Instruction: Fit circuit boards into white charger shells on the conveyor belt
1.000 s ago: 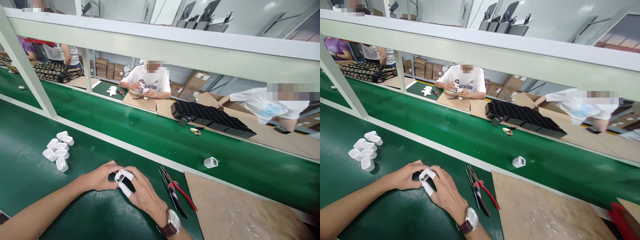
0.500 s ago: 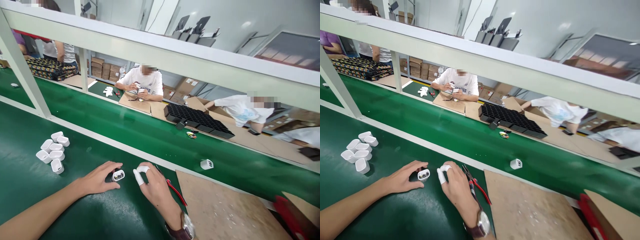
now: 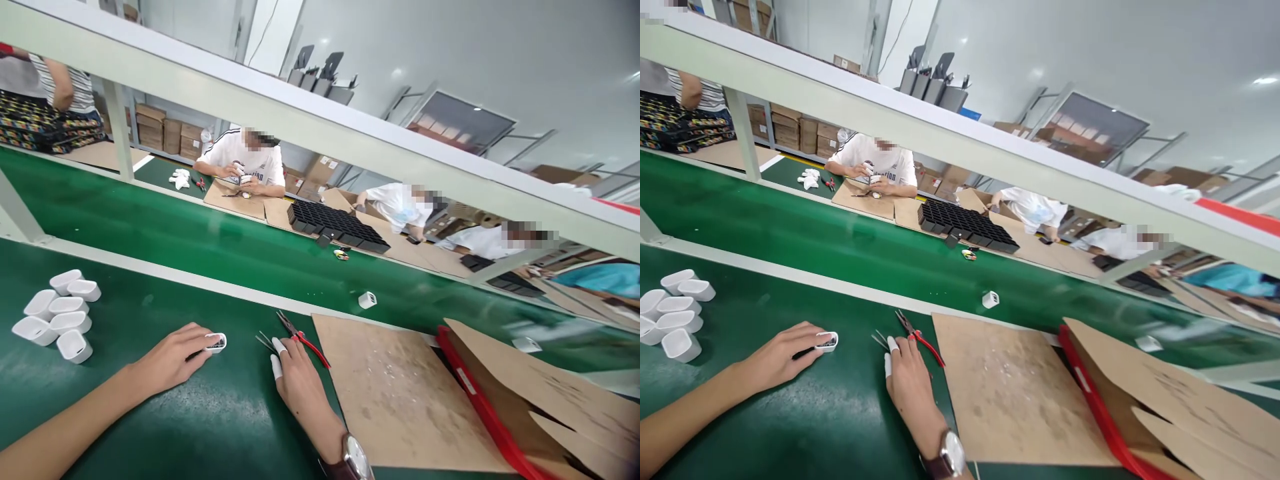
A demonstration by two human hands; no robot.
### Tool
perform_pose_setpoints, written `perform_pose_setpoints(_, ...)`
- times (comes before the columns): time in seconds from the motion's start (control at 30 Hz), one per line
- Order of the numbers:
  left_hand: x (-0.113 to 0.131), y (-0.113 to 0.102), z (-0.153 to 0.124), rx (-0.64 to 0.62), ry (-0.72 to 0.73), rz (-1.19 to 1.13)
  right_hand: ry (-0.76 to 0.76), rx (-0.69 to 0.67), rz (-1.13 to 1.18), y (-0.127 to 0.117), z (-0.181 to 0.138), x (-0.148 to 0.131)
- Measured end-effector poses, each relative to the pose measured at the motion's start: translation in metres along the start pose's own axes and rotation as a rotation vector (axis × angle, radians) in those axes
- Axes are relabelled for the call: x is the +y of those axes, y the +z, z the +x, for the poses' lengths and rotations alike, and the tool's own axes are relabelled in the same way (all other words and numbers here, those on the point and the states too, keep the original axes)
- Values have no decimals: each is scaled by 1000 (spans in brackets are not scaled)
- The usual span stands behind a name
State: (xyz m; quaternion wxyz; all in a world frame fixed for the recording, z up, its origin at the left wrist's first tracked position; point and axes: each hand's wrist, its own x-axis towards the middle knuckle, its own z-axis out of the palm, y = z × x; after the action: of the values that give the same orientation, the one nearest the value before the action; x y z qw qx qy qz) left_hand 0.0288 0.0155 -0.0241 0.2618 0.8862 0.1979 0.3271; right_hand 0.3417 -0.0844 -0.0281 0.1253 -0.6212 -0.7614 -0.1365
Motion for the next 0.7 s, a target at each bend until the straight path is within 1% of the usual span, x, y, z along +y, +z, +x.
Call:
perform_pose_setpoints(0.07, 0, 0, -1, -13, -26, -6, -17, 37, 115, -6, 5, -6)
perform_pose_setpoints(0.1, 0, 0, -2, -19, -64, -7, -24, 48, 198, -10, 8, -10)
perform_pose_setpoints(0.17, 0, 0, -4, -24, -182, -12, -34, 57, 366, -19, 15, -22)
perform_pose_setpoints(0.23, 0, 0, -6, -30, -303, -42, -66, 44, 439, -28, 23, -35)
perform_pose_setpoints(0.3, 0, -1, -6, -48, -372, -93, -121, 29, 384, -33, 29, -47)
perform_pose_setpoints(0.43, -1, -1, -5, -55, -389, -142, -183, 7, 211, -35, 38, -57)
perform_pose_setpoints(0.6, -4, 6, -9, -11, -367, -43, -213, -25, 106, -40, 42, -60)
perform_pose_setpoints(0.7, -5, 9, -9, 9, -333, 24, -220, -29, 82, -43, 44, -63)
